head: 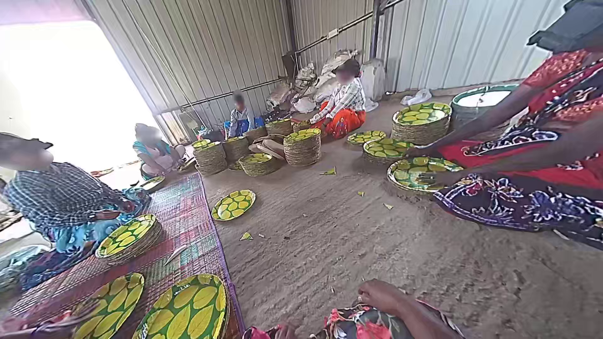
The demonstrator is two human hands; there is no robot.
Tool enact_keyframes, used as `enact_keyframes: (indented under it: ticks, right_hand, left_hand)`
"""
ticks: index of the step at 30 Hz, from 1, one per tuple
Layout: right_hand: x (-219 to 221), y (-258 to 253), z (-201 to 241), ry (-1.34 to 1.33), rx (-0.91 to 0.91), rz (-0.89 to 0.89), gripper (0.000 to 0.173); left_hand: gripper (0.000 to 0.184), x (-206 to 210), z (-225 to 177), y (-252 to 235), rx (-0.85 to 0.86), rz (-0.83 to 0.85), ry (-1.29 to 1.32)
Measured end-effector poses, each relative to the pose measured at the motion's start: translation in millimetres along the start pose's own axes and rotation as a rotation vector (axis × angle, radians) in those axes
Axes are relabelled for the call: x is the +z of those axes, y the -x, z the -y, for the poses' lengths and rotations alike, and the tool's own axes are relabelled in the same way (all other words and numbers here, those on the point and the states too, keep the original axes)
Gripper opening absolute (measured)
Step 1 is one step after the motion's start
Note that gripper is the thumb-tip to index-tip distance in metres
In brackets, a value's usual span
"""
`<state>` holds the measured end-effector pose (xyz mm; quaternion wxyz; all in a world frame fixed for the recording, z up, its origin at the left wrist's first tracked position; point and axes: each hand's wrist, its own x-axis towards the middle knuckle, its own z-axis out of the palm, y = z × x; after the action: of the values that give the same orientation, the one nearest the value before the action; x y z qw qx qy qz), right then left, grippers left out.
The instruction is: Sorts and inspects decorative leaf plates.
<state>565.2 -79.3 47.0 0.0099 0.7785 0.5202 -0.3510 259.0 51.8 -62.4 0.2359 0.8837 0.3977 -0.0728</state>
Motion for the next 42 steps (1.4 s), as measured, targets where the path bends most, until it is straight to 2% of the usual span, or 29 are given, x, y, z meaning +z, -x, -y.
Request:
enact_keyframes:
  ticks: [3, 9, 13, 21, 25, 30, 35, 39, 42]
  right_hand:
    - [0.9, 0.0, -7.2, -0.012, -0.042, 0.024, 0.041]
    - [-3.0, 12.3, -4.7, -0.028, -0.059, -0.003, 0.042]
    - [-3.3, 12.0, -9.6, -0.071, -0.065, -0.029, 0.042]
    - [-8.6, 18.9, -16.5, -0.107, -0.05, -0.073, 0.04]
    - [-8.9, 19.5, -15.3, -0.112, -0.051, -0.062, 0.041]
    - [-7.6, 16.1, -20.7, -0.118, -0.088, -0.074, 0.04]
    - [-7.5, 17.5, -20.8, -0.13, -0.089, -0.076, 0.04]
    - [-7.6, 15.8, -20.9, -0.141, -0.092, -0.078, 0.04]
    - [-9.3, 16.8, -20.9, -0.114, -0.064, -0.057, 0.041]
  left_hand:
    - [0.043, -9.5, -4.1, 2.8, -0.03, 0.066, 0.019]
    - [0.043, -4.8, 2.7, -4.2, -0.033, 0.064, 0.028]
    - [0.043, -19.7, -11.6, 3.1, -0.054, 0.115, 0.008]
    - [0.043, -11.2, -6.5, 0.3, -0.059, 0.071, 0.01]
    - [0.041, -23.3, -16.2, 8.9, -0.054, 0.108, 0.035]
    - [0.039, -10.5, -6.1, -0.9, -0.057, 0.064, 0.03]
    - [0.04, -14.7, -10.1, 1.0, -0.077, 0.095, 0.032]
    - [0.04, -3.5, 4.2, -7.1, -0.053, 0.049, 0.011]
    - [0.039, -5.2, -1.9, -6.5, -0.071, 0.071, 0.03]
